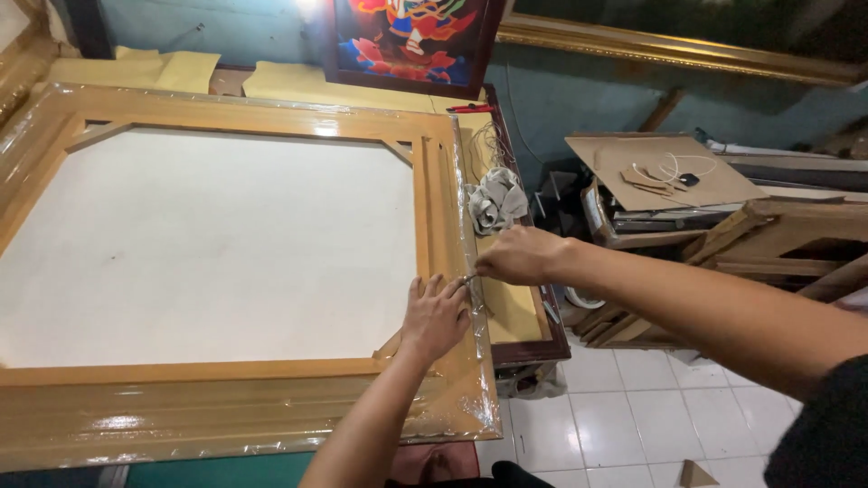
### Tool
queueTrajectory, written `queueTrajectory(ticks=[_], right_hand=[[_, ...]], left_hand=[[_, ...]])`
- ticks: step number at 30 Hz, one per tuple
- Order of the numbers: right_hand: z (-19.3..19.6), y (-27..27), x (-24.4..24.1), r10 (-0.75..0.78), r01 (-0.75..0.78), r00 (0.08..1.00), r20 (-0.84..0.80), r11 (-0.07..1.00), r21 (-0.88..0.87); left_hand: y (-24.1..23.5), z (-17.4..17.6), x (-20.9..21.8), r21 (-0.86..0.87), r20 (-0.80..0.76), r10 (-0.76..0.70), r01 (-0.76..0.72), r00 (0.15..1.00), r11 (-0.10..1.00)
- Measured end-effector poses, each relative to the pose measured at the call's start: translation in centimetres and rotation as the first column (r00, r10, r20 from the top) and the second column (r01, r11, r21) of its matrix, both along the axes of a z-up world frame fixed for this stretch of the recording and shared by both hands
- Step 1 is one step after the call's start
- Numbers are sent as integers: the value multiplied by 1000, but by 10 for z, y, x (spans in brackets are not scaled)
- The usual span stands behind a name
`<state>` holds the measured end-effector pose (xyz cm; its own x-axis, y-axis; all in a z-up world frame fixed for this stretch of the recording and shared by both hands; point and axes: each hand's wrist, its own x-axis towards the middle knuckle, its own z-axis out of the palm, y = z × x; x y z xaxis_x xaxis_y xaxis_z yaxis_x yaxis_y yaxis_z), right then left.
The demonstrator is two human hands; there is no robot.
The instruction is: The person wipes the glass of a framed painting of horses with a cloth, then flips the frame to clean the back. They then pick up a second wooden frame, wipe its back surface, and use a screwdriver to tighten screws along the frame edge.
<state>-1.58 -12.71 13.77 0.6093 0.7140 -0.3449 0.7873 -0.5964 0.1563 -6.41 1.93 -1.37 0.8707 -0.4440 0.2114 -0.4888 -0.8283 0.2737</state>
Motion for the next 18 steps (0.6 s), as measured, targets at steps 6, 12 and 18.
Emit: queueTrajectory(ticks=[6, 12, 18], right_hand=[[3, 3, 23, -655, 670, 735, -176, 742, 32], [8, -19, 10, 299, -229, 888, 350, 946, -228], [-17, -26, 19, 290, -344, 859, 421, 937, 57]], left_hand=[[-2, 2, -1, 14, 23, 22, -22, 1000, 1000], [-1, 6, -2, 14, -33, 10, -10, 999, 1000], [0, 2, 0, -2, -5, -25, 25, 1000, 1000]])
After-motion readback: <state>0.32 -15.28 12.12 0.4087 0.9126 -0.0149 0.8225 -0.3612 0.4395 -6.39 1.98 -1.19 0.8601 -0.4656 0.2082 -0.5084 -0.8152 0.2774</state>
